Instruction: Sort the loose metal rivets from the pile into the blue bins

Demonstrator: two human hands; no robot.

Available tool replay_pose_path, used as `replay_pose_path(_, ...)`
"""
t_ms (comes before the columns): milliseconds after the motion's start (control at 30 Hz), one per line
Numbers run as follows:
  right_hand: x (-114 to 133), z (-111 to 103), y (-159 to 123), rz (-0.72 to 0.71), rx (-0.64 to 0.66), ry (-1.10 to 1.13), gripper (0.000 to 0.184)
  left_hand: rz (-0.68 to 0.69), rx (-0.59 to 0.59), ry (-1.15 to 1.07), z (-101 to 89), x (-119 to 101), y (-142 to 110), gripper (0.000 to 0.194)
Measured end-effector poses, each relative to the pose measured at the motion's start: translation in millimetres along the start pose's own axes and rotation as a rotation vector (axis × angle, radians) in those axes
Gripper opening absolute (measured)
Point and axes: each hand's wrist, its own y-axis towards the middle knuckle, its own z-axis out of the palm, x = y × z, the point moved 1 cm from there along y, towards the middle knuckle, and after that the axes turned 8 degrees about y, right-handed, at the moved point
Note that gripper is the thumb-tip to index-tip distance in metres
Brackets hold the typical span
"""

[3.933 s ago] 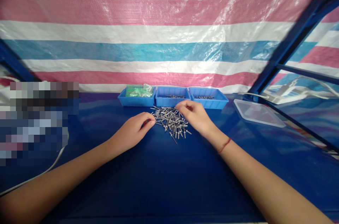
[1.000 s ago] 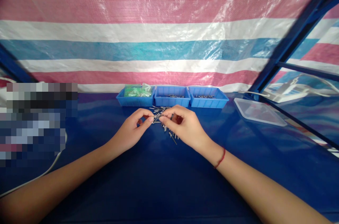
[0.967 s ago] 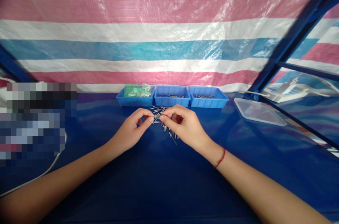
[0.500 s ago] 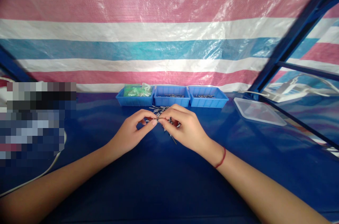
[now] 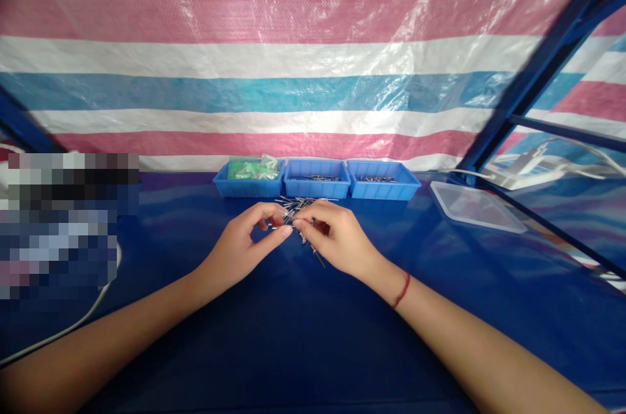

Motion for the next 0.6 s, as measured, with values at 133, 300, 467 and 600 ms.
replay_pose_path(133, -14, -8, 4, 0.196, -0.194, 0.099, 0.026, 0.010, 0.036, 0.073, 1.6, 4, -1, 0.020)
replay_pose_path(300, -35, -18, 10, 0.378, -0.353, 0.204, 0.032, 0.034, 0.098, 0.329, 0.2, 13, 1, 0.019)
replay_pose_path(467, -44, -27, 12, 0.499, -0.535, 0.343, 0.026, -0.033, 0.159, 0.573, -2.8, 22, 3, 0.030)
replay_pose_path(600, -44, -40, 15, 0.573, -0.747, 0.494, 0.013, -0.069, 0.243, 0.625, -3.0, 25, 3, 0.030)
